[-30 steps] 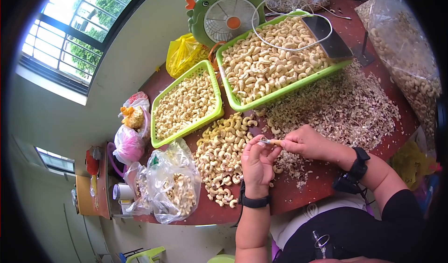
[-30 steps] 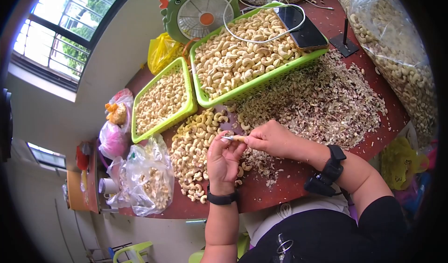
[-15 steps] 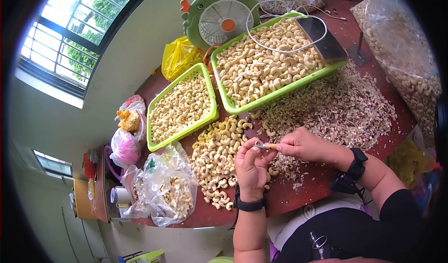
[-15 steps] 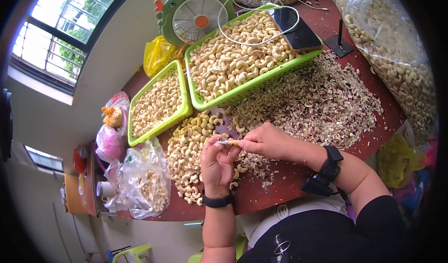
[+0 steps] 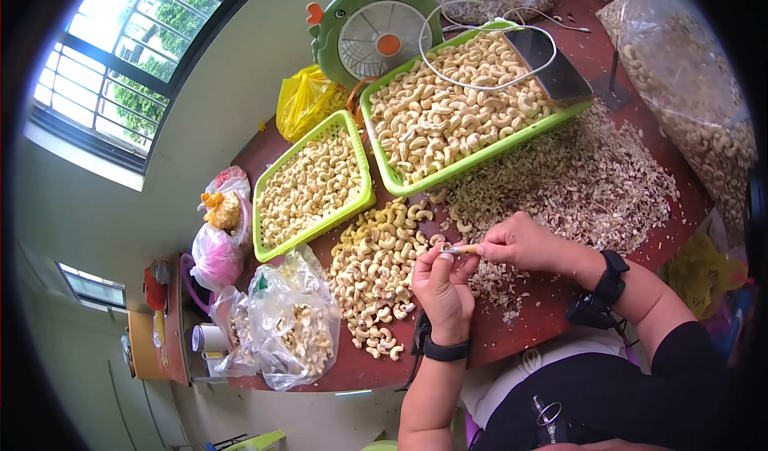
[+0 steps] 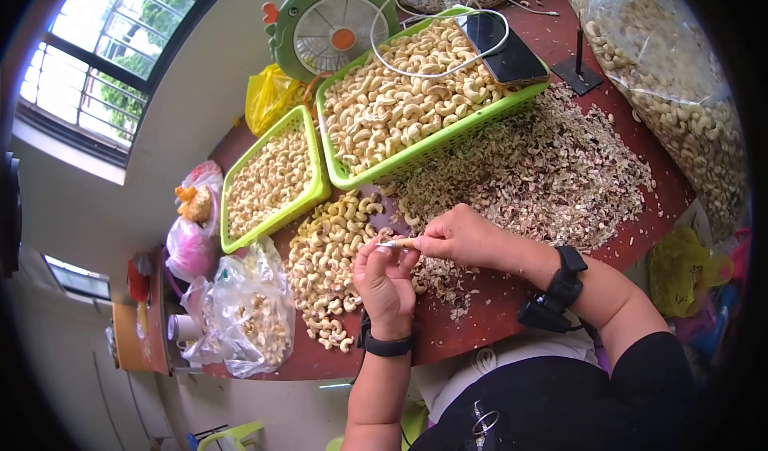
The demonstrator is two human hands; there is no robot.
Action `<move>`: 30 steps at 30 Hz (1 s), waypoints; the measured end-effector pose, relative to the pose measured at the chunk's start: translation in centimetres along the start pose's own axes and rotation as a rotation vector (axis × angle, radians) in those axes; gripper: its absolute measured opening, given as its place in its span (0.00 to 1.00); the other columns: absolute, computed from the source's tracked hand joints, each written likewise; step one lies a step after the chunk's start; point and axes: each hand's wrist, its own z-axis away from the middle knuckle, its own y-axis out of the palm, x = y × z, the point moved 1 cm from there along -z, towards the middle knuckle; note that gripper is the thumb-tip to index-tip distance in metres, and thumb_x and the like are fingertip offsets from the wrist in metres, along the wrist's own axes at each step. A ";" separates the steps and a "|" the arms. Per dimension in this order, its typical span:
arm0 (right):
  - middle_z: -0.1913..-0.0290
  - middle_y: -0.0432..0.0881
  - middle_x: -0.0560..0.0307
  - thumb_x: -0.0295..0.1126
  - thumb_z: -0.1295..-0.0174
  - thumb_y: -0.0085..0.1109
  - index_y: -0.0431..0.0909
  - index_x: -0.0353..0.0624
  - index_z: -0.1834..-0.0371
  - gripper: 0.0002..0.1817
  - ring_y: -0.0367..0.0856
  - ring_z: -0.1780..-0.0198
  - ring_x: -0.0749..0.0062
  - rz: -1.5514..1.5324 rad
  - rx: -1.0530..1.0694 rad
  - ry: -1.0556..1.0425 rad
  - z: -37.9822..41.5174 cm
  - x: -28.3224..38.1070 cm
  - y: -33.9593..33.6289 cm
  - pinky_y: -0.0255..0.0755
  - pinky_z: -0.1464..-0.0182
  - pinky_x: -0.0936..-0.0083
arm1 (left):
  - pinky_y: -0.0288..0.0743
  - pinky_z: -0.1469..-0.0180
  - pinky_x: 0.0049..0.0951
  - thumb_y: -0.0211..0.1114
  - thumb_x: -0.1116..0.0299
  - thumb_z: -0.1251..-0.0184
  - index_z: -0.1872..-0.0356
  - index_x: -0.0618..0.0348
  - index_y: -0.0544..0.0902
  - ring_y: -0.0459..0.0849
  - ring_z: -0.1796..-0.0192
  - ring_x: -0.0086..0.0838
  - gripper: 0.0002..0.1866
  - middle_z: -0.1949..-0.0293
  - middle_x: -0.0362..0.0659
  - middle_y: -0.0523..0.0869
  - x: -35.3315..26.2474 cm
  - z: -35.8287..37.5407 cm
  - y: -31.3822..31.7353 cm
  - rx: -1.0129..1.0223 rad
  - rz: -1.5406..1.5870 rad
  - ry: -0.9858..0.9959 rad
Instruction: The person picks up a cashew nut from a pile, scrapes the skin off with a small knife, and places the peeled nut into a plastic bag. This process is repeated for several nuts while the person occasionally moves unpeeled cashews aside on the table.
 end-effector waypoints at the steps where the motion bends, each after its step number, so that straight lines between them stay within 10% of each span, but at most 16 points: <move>1: 0.86 0.71 0.52 0.44 0.45 0.52 0.77 0.37 0.76 0.18 0.67 0.83 0.75 0.011 -0.006 -0.011 0.0 0.0 0.0 0.63 0.79 0.75 | 0.81 0.65 0.33 0.52 0.79 0.45 0.64 0.64 0.71 0.80 0.64 0.33 0.07 0.67 0.47 0.78 -0.1 0.1 0.2 -0.007 0.006 0.000; 17: 0.89 0.66 0.66 0.43 0.42 0.50 0.74 0.38 0.83 0.20 0.60 0.85 0.85 -0.171 -0.070 0.119 -0.3 -0.5 -0.6 0.56 0.82 0.81 | 0.77 0.58 0.31 0.51 0.76 0.44 0.52 0.61 0.67 0.77 0.63 0.26 0.16 0.66 0.42 0.77 -1.0 -0.5 0.4 0.050 0.085 -0.095; 30: 0.89 0.65 0.65 0.43 0.42 0.51 0.73 0.37 0.82 0.19 0.59 0.84 0.85 -0.122 -0.047 0.067 0.3 1.1 -0.5 0.57 0.82 0.80 | 0.76 0.54 0.35 0.55 0.79 0.43 0.61 0.62 0.73 0.80 0.60 0.32 0.09 0.65 0.46 0.80 -1.6 -0.6 0.1 0.095 0.167 -0.139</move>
